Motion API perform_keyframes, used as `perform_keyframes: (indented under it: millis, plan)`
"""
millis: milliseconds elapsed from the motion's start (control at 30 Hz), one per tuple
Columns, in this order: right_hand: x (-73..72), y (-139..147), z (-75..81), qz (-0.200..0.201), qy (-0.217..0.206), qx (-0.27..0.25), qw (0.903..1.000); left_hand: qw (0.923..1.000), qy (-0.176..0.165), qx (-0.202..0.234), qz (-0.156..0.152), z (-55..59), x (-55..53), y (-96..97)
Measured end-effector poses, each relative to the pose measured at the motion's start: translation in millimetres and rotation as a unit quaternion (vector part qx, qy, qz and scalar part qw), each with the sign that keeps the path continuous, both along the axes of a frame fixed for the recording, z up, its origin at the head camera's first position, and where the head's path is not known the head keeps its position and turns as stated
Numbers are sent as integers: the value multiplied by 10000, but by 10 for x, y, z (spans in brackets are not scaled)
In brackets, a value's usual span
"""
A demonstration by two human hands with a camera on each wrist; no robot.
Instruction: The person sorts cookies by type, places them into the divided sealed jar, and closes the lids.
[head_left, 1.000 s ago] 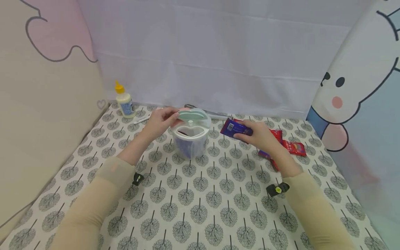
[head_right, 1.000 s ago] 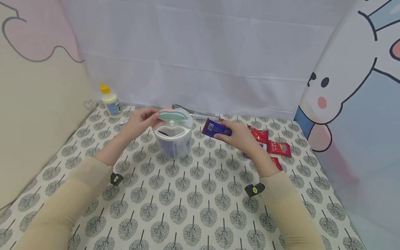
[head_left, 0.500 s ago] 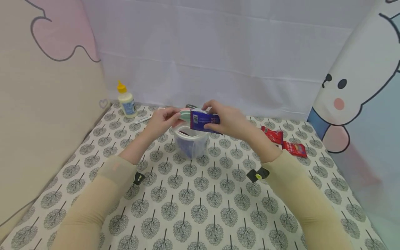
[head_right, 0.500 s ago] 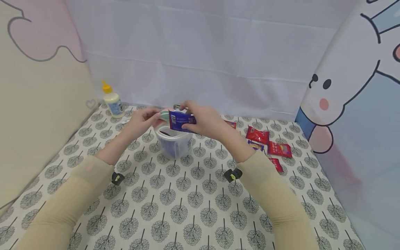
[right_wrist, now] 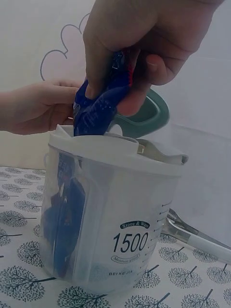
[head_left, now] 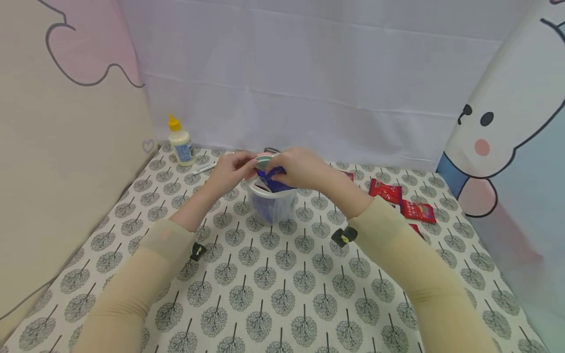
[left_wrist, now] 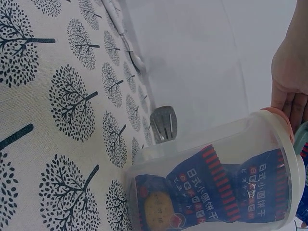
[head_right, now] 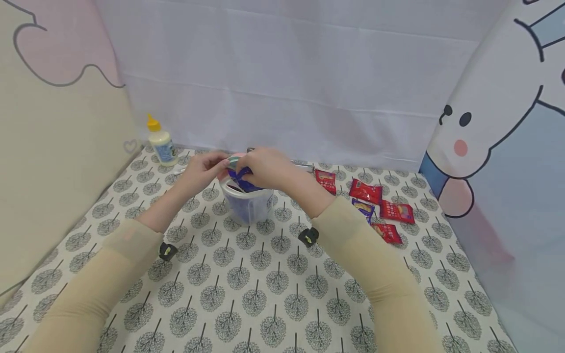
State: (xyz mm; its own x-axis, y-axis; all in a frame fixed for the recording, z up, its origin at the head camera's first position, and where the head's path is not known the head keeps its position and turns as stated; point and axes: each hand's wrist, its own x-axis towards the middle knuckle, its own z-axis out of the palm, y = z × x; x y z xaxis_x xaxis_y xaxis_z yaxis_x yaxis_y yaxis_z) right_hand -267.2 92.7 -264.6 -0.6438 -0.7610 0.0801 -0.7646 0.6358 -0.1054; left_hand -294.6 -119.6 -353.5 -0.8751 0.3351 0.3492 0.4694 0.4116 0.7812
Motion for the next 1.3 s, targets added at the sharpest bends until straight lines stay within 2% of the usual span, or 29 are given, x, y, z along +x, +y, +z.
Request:
perform_keyframes:
  millis: [100,200,333,400,467,600,667,767,867,1100,1300]
  plan:
    - [-16,-94,52,-214,-273,439,9984,10000,-4,21,-10,-1,-4,0]
    - [-50,-193,79,-364,-367,945,9942,10000,-35,53,-24,0,-7,-8]
    - [-58,-310,46,-416,-149,1536,9871,10000,73,12,-28,-5,-2,-25]
    - [-43,-336,13,-512,-47,1559,9864,9999,140,-10,-29,-16,-7,-35]
    - [-21,-322,-30,-714,-85,1237,9897,9999,124,21,-31,-21,-6,-41]
    - [15,-191,-150,-1029,-304,-27,9942,10000,54,14,-4,-10,-9,-30]
    - [37,-115,-214,-1001,-368,-570,9927,10000,58,-6,2,3,-7,-21]
    - [64,-38,-286,-897,-427,-1011,9899,9999,103,-54,-14,7,-7,-10]
    - [80,-22,-313,-998,-395,-1098,9881,10000,65,10,-54,1,-8,-6]
    - [76,-115,-304,-1566,-367,-926,9826,9999,101,68,-69,-8,-14,0]
    - [90,-132,-411,-1586,-81,-1085,9813,9998,160,25,-76,-9,-6,-6]
